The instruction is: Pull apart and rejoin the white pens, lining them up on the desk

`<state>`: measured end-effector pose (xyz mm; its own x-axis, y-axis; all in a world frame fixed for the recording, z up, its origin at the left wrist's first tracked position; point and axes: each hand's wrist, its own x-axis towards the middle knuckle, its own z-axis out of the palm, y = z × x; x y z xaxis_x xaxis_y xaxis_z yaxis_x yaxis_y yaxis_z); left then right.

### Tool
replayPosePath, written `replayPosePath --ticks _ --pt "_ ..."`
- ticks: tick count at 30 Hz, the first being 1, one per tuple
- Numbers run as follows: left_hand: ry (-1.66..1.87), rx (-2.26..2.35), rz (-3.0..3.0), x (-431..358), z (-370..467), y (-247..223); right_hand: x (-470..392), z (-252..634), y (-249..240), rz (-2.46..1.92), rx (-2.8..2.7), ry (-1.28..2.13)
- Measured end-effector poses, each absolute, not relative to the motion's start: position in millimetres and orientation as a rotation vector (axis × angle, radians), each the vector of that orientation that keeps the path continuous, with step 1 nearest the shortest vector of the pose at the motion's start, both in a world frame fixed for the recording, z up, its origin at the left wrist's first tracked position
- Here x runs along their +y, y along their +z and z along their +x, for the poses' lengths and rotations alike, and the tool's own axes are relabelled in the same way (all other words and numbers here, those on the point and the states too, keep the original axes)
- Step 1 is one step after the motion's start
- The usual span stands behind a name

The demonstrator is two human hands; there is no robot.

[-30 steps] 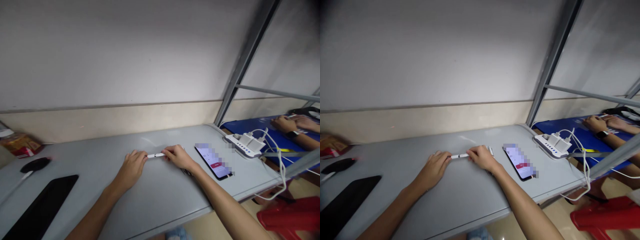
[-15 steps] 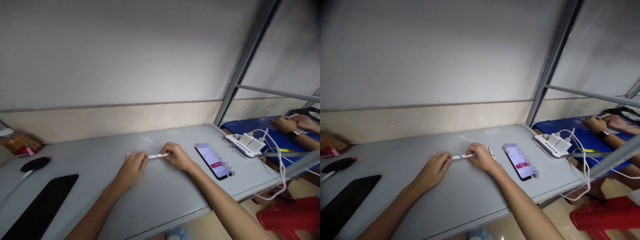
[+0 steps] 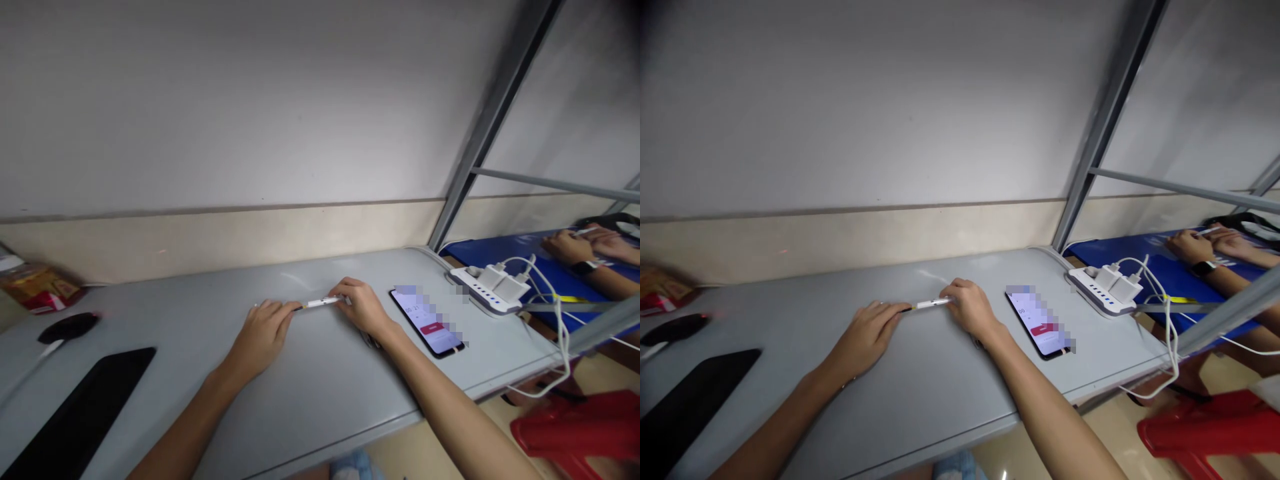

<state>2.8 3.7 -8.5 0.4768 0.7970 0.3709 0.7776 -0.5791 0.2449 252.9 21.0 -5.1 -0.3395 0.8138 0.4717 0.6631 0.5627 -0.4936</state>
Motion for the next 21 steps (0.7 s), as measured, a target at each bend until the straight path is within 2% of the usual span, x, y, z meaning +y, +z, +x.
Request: replayPosePath --ticks 10,21 --pt "0.775 1.529 2.638 5 -1 -7 27 267 -3 -1.22 -2.028 0.286" --pt "0.735 1.413 2.582 0 7 -5 21 253 -4 -1.027 -2.087 0.368"
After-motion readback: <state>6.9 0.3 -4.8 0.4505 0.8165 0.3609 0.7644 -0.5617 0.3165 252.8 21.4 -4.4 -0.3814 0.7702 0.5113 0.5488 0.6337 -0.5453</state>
